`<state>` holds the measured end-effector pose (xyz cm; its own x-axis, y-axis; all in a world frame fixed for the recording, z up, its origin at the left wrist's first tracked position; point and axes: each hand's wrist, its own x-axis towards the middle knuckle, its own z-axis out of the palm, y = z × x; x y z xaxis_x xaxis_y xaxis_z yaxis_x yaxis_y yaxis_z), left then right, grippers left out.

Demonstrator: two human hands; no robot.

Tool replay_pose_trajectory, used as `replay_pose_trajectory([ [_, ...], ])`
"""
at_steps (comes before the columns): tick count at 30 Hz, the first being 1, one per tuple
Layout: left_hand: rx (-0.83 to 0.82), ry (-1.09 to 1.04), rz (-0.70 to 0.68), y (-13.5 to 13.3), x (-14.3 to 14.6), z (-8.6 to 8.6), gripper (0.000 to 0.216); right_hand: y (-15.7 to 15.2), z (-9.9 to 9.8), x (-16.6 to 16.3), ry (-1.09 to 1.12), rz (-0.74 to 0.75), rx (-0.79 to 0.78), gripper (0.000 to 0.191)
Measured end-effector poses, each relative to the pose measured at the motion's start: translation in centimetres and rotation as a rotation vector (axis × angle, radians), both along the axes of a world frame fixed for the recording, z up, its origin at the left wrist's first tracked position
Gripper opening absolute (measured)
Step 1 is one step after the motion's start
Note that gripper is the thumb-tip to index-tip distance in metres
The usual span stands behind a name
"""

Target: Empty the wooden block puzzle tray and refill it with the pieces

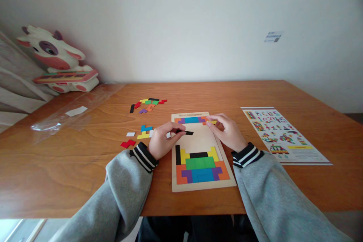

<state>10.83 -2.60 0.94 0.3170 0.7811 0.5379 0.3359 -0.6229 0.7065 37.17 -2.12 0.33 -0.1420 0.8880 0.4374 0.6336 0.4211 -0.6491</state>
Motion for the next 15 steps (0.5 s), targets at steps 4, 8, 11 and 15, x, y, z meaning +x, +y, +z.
replay_pose_trajectory([
  [4,-0.104,-0.124,-0.021,-0.5,1.1,-0.2,0.021,-1.3,1.2,-1.9,0.030,0.313,-0.164,0.030],
  [8,-0.132,-0.143,-0.055,-0.8,1.7,-0.3,0.023,-1.8,1.4,-2.9,0.119,0.329,-0.242,0.030],
  [11,-0.144,-0.123,-0.088,-1.0,1.7,-0.1,0.021,-1.4,1.2,-2.6,0.289,0.255,-0.310,0.030],
  [15,-0.021,0.050,-0.061,-0.8,1.1,0.3,0.013,-0.6,1.3,-0.9,0.453,0.179,-0.372,0.035],
])
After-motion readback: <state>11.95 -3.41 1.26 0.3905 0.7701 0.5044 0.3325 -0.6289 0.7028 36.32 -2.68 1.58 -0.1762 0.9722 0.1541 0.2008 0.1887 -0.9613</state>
